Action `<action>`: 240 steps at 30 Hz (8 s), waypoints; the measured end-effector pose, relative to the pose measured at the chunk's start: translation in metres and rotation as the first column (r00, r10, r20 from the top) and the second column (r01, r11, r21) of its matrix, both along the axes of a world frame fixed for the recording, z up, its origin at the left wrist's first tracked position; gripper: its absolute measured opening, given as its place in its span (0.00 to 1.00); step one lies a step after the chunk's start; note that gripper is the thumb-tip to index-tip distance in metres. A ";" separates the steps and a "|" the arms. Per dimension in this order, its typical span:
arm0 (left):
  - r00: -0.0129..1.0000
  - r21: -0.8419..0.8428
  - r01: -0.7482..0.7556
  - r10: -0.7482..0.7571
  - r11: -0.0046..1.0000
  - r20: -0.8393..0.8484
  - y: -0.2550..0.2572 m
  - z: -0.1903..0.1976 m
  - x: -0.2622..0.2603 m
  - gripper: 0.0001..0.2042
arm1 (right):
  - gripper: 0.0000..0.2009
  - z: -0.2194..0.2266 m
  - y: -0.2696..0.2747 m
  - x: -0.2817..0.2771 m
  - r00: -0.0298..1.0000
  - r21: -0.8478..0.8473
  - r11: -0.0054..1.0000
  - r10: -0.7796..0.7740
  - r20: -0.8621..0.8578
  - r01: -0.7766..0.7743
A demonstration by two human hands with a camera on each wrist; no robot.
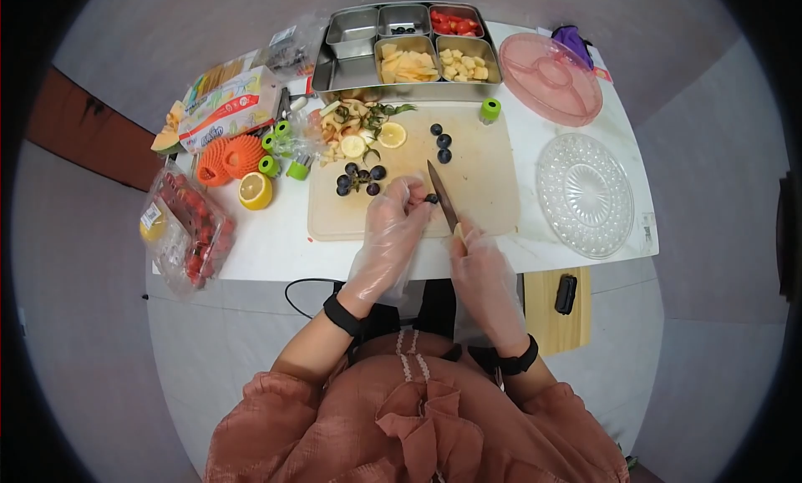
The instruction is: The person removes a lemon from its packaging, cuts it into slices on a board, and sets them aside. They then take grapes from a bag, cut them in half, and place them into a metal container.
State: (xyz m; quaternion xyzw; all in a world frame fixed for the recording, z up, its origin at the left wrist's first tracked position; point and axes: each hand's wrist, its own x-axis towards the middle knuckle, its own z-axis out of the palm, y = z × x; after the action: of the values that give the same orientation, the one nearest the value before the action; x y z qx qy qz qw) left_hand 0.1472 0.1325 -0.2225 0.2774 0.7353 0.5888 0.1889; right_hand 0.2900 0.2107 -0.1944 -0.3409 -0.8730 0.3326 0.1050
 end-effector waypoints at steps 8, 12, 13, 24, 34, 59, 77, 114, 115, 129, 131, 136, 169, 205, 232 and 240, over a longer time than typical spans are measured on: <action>0.998 -0.050 0.027 -0.030 0.998 -0.047 -0.001 0.012 0.001 0.18 | 0.19 0.008 0.000 -0.002 1.000 0.015 1.000 0.002 0.010 -0.002; 0.998 -0.042 0.016 -0.018 0.999 -0.055 -0.001 0.013 0.002 0.18 | 0.19 0.003 0.000 -0.002 1.000 0.034 0.999 0.007 -0.019 -0.006; 0.999 -0.026 0.002 -0.003 1.000 -0.045 -0.001 0.012 0.002 0.18 | 0.19 0.002 0.001 -0.002 0.999 0.044 0.999 0.019 -0.030 -0.017; 0.997 -0.043 0.028 -0.031 0.999 -0.077 -0.002 0.007 -0.001 0.17 | 0.20 0.009 -0.001 -0.004 0.998 0.039 0.998 0.038 0.048 -0.040; 0.997 0.056 -0.020 0.016 0.998 0.075 0.001 -0.005 -0.001 0.17 | 0.18 -0.004 -0.005 -0.002 0.996 0.240 0.969 0.044 0.072 -0.060; 0.994 0.063 -0.020 0.013 0.998 0.107 0.002 -0.005 -0.005 0.17 | 0.19 0.000 -0.005 -0.008 0.996 0.277 0.957 0.083 0.026 -0.087; 0.998 -0.009 -0.026 0.026 1.000 0.048 0.003 0.008 -0.006 0.19 | 0.15 0.011 -0.004 -0.009 0.992 0.096 0.990 0.100 0.072 -0.106; 0.986 0.006 -0.026 0.024 1.000 0.166 0.001 -0.002 -0.011 0.19 | 0.13 0.016 -0.009 0.001 0.973 0.112 0.976 0.167 0.159 -0.185; 0.987 -0.004 -0.025 0.025 1.000 0.159 0.001 -0.001 -0.011 0.19 | 0.13 0.019 -0.010 0.000 0.973 0.081 0.982 0.155 0.170 -0.171; 0.992 -0.014 -0.054 0.056 0.998 0.110 0.003 -0.006 -0.011 0.17 | 0.13 0.013 -0.003 0.010 0.968 0.056 0.974 0.210 0.140 -0.219; 0.994 -0.019 -0.056 0.058 0.998 0.088 0.004 -0.008 -0.011 0.19 | 0.15 -0.001 -0.001 0.012 0.966 0.115 0.968 0.202 0.162 -0.222; 0.990 0.015 -0.061 0.058 0.998 0.130 0.007 -0.009 -0.011 0.21 | 0.17 0.010 -0.004 0.006 0.979 0.161 0.979 0.096 0.180 -0.125; 0.860 0.284 -0.121 -0.043 0.951 0.509 0.000 0.006 -0.017 0.21 | 0.24 0.001 0.002 -0.003 0.992 0.521 0.846 0.074 0.101 -0.116; 0.827 0.239 -0.104 -0.049 0.966 0.559 -0.005 0.055 -0.032 0.19 | 0.26 0.012 0.025 0.009 0.995 0.435 0.900 0.062 -0.072 -0.025; 0.960 -0.205 0.070 -0.010 0.976 0.280 0.208 0.087 -0.317 0.06 | 0.24 -0.046 0.047 0.005 0.922 0.048 0.978 -0.176 -0.345 0.204; 0.353 -0.775 -0.198 -0.694 0.600 -0.628 0.207 0.089 -0.329 0.16 | 0.26 -0.050 0.045 0.005 0.887 0.121 0.962 -0.171 -0.429 0.244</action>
State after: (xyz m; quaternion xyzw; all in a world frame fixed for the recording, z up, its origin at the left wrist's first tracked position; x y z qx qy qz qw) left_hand -0.1817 0.3397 -0.1332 0.5664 0.8201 -0.0666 -0.0467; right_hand 0.2947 0.2560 -0.2440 -0.3438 -0.8145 0.3077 0.3518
